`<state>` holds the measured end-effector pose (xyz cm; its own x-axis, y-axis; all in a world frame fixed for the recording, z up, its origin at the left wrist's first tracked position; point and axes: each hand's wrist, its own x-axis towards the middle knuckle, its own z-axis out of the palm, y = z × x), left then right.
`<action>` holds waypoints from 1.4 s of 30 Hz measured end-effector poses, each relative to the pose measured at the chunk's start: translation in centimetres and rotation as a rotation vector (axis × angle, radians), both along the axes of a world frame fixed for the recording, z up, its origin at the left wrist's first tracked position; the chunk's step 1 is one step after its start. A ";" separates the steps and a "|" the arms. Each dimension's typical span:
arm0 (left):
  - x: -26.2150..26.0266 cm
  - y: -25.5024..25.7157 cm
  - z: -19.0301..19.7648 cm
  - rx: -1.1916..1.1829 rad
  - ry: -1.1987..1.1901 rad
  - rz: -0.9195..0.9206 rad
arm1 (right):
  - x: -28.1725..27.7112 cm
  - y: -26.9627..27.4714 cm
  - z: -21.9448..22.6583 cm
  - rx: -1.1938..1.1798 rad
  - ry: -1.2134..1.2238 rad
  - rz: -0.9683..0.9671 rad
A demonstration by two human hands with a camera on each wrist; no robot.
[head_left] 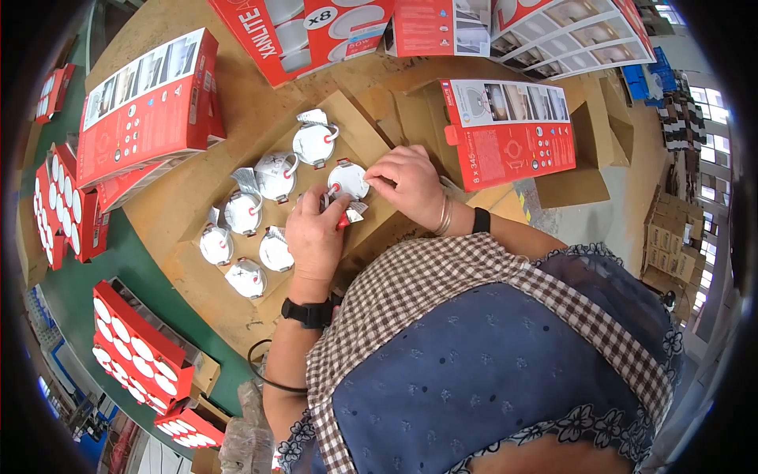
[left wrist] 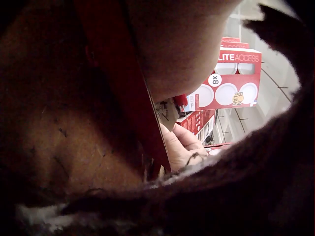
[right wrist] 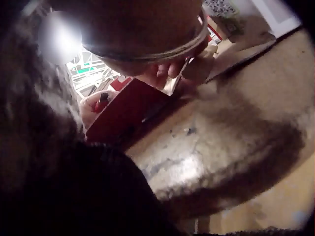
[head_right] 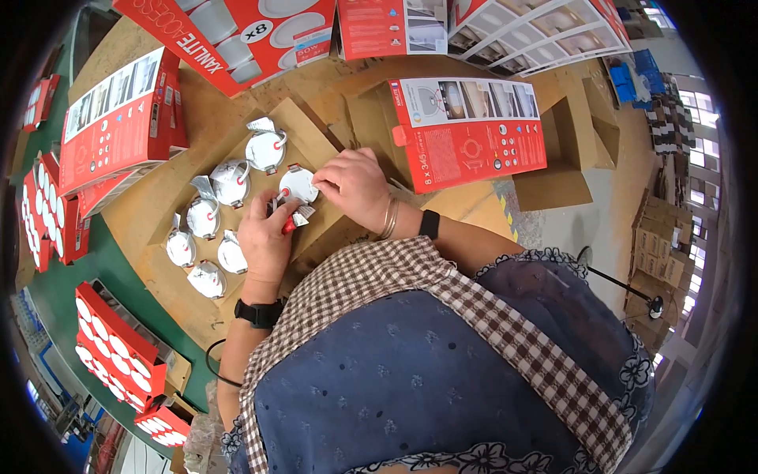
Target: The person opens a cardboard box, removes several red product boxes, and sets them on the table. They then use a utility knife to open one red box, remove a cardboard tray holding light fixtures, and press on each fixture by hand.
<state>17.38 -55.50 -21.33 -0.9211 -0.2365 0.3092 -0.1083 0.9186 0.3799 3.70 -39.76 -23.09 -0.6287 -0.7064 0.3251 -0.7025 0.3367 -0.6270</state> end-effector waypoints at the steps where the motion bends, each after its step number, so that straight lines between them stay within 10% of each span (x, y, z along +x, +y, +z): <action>1: 0.0 0.1 0.5 0.042 -0.040 0.004 | -0.2 -0.2 0.6 0.033 -0.009 0.028; 8: 0.0 -0.9 3.2 0.466 -0.046 0.059 | -2.5 -3.2 3.3 -0.002 -0.139 0.194; 22: 10.1 -4.2 4.8 0.200 0.094 0.706 | -3.8 -6.6 3.9 -0.080 -0.003 0.144; 30: 9.2 -0.2 3.9 0.072 0.039 0.249 | 2.0 -3.3 3.3 0.085 0.139 0.561; 42: 17.5 0.8 0.8 0.198 0.349 0.976 | -0.6 -2.7 3.9 -0.032 0.089 0.166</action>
<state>34.87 -54.72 -20.53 -0.1720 -0.9023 0.3953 -0.6228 0.4105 0.6660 3.07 -42.45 -19.19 -0.4723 -0.7863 0.3983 -0.7999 0.1925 -0.5684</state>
